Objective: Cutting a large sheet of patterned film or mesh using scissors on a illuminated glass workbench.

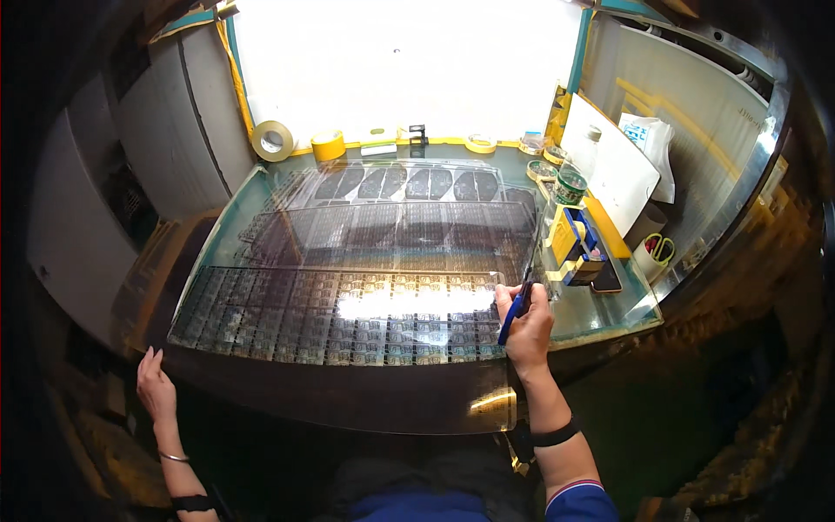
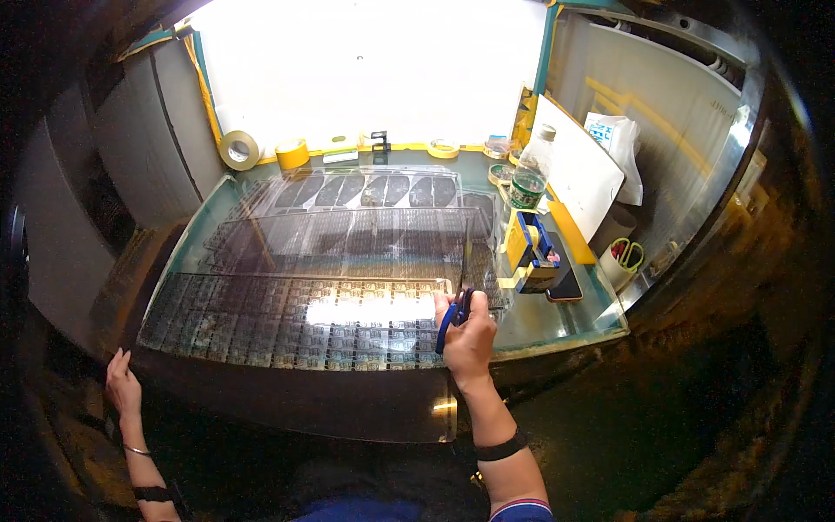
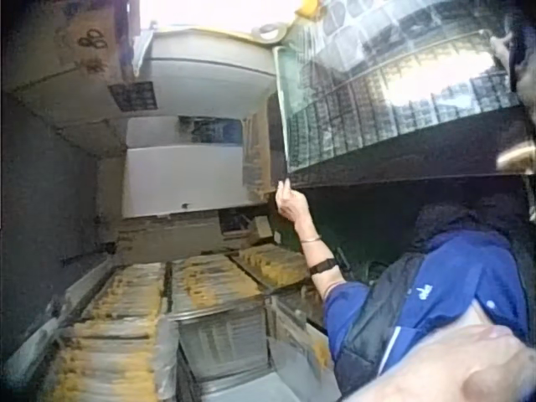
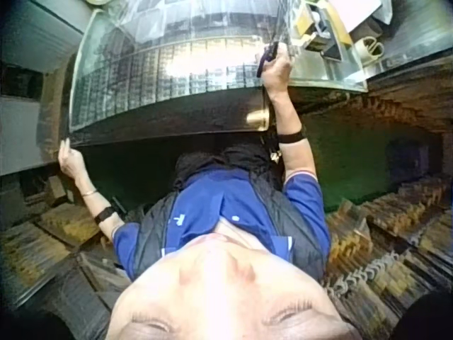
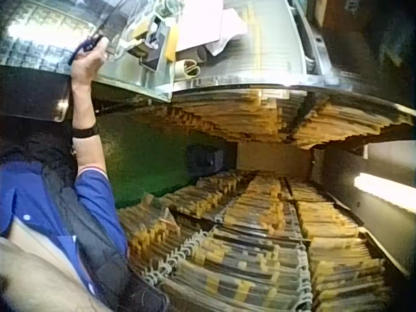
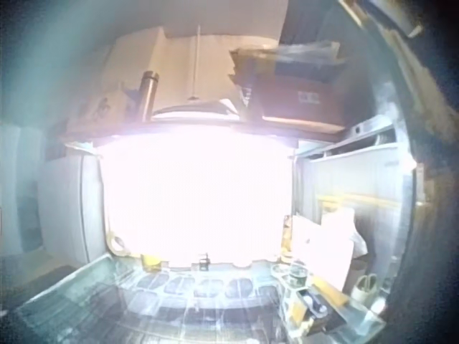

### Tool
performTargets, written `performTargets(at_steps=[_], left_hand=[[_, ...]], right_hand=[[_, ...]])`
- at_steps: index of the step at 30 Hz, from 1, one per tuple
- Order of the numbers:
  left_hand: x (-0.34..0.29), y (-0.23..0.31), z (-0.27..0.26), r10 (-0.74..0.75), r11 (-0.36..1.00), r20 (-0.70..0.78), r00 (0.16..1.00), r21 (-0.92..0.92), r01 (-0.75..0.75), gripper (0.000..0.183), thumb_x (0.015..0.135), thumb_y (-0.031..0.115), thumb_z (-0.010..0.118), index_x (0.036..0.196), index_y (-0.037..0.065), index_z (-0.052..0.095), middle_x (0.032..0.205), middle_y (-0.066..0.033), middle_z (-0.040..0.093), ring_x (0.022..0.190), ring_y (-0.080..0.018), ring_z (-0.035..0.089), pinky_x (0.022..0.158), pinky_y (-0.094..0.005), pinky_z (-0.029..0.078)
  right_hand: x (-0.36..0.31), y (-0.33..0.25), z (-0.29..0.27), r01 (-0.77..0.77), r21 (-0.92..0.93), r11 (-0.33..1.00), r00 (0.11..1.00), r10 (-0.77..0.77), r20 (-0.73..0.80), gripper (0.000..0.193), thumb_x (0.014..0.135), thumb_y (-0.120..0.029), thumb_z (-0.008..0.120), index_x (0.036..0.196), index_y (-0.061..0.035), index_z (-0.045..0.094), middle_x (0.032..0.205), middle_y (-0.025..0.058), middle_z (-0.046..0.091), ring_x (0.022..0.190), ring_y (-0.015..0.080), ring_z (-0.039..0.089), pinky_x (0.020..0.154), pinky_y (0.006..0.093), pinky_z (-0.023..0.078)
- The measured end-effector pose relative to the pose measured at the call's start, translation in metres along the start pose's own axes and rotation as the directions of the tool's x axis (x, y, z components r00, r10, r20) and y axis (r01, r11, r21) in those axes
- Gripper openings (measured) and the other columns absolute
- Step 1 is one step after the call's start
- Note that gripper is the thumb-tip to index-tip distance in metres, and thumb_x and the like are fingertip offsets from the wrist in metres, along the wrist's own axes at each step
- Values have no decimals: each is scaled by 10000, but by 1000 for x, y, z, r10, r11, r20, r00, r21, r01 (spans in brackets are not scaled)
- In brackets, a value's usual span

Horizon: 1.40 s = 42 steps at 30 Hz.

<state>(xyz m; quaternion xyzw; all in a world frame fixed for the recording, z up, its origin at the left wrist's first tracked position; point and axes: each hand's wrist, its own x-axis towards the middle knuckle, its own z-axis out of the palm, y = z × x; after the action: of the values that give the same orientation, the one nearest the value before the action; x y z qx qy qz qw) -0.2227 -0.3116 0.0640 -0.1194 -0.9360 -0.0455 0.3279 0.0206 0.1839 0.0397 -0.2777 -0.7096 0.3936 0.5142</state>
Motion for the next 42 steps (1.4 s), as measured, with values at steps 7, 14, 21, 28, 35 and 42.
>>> performTargets(at_steps=[7, 14, 21, 28, 35, 42], left_hand=[[-68, 193, -51, 834, 186, -313, 455, -617, -764, 254, 685, 104, 575, 937, 90, 601, 1073, -127, 533, 1007, -260, 514, 906, -418, 373], [-88, 279, -49, 869, 137, -345, 354, -520, -843, 273, 768, 123, 523, 1031, 86, 584, 1096, -108, 549, 1050, -238, 513, 921, -394, 381], [-57, 268, -31, 784, 305, -322, 531, -546, -780, 242, 693, 32, 545, 926, 30, 611, 997, -142, 585, 972, -277, 554, 860, -391, 438], [-101, 296, -46, 738, -40, -412, 534, -817, -575, 258, 632, 160, 715, 832, 26, 621, 896, -123, 602, 779, -230, 594, 684, -343, 489], [-127, 356, -19, 752, -57, 613, 243, -306, 950, 235, 836, 214, 545, 895, -10, 584, 757, -101, 604, 576, -126, 566, 467, -226, 460], [-127, 368, -13, 731, -174, 580, 360, -353, 920, 181, 812, 159, 587, 916, 10, 591, 775, -72, 602, 632, -125, 575, 529, -226, 478]], right_hand=[[0, 6, 0, 39, -161, 986, 999, -34, 37, 286, 749, -239, 663, 820, -21, 493, 683, 88, 596, 608, 176, 599, 568, 280, 456], [8, 4, -12, -117, 262, 958, 991, 95, 97, 222, 767, -198, 649, 767, -13, 526, 712, 39, 587, 600, 74, 553, 520, 227, 455], [-33, -47, -80, -346, 389, 854, 885, 160, 437, 283, 882, -255, 442, 828, 9, 527, 749, 98, 587, 695, 144, 582, 560, 226, 444], [-130, -43, -93, -856, 187, 482, 359, 294, 886, 440, 887, -384, 393, 1025, 26, 474, 876, 118, 571, 787, 158, 549, 725, 244, 414], [-157, -38, -104, -979, 103, 174, 155, 319, 935, 479, 899, -418, 315, 1018, 16, 479, 889, 123, 562, 805, 163, 543, 714, 259, 428], [-156, -37, -103, -987, 150, -49, 133, 257, 957, 528, 905, -438, 262, 971, 28, 501, 847, 106, 549, 802, 184, 544, 693, 289, 442]])
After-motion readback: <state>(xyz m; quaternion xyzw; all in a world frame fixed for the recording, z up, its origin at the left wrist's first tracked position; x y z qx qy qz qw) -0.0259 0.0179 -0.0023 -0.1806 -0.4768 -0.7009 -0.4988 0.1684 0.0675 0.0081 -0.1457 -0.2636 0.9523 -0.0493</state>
